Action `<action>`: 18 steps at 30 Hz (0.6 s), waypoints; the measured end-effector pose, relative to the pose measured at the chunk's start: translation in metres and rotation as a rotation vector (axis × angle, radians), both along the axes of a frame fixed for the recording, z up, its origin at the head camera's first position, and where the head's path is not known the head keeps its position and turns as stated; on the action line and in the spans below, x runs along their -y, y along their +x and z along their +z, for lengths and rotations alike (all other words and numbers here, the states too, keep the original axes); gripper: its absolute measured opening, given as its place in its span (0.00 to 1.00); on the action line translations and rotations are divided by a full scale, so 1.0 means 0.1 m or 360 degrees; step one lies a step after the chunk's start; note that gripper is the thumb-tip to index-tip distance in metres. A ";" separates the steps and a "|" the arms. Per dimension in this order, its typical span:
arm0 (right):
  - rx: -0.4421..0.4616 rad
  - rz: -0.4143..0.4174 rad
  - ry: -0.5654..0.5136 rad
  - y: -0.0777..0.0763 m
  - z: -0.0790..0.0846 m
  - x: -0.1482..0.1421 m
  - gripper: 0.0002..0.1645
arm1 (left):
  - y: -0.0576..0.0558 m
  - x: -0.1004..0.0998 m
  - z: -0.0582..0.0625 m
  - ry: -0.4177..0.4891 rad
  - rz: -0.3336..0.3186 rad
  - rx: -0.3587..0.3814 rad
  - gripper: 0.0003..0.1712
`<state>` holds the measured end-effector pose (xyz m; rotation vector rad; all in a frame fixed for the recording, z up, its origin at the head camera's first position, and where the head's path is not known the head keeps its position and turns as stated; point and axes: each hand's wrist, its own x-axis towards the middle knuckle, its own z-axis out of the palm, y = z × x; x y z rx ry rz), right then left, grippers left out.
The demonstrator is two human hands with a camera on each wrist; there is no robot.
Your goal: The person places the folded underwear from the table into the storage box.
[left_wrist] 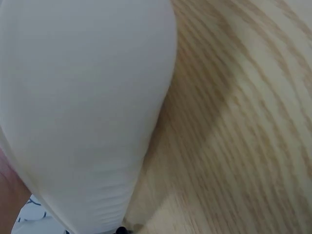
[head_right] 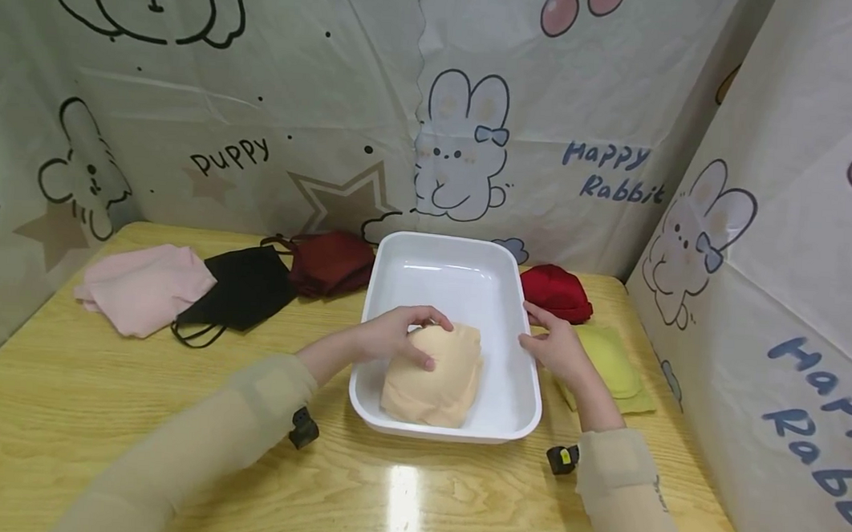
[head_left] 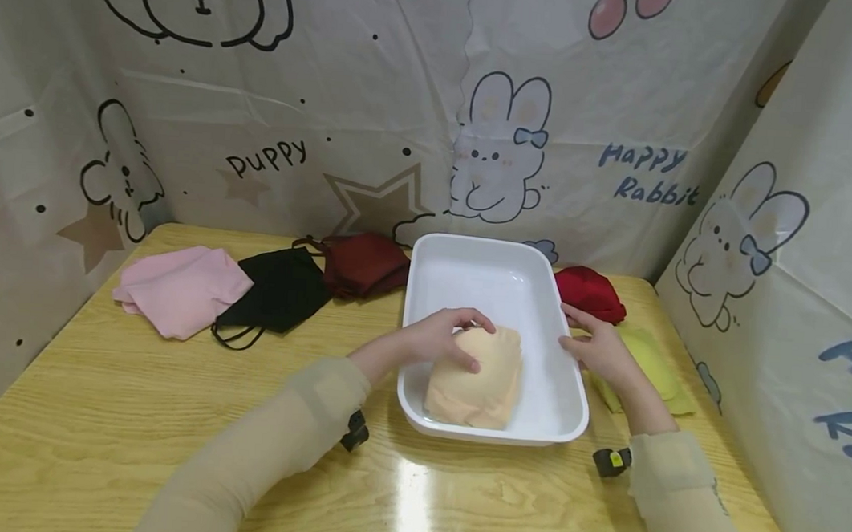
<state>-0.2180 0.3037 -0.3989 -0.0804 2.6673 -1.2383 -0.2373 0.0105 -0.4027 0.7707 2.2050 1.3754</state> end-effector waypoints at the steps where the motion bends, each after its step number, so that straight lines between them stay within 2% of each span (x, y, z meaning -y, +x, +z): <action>1: 0.0002 0.0001 -0.0004 0.00 0.00 0.00 0.39 | 0.00 -0.01 -0.01 -0.0007 -0.0007 -0.0014 0.32; 7: 0.0009 -0.0001 -0.0009 0.01 -0.01 -0.01 0.40 | -0.01 -0.05 -0.03 -0.0134 -0.0045 -0.0121 0.31; 18: -0.0073 0.0007 0.0095 -0.03 -0.06 -0.01 0.41 | -0.03 -0.10 -0.03 -0.0557 -0.0143 -0.0422 0.30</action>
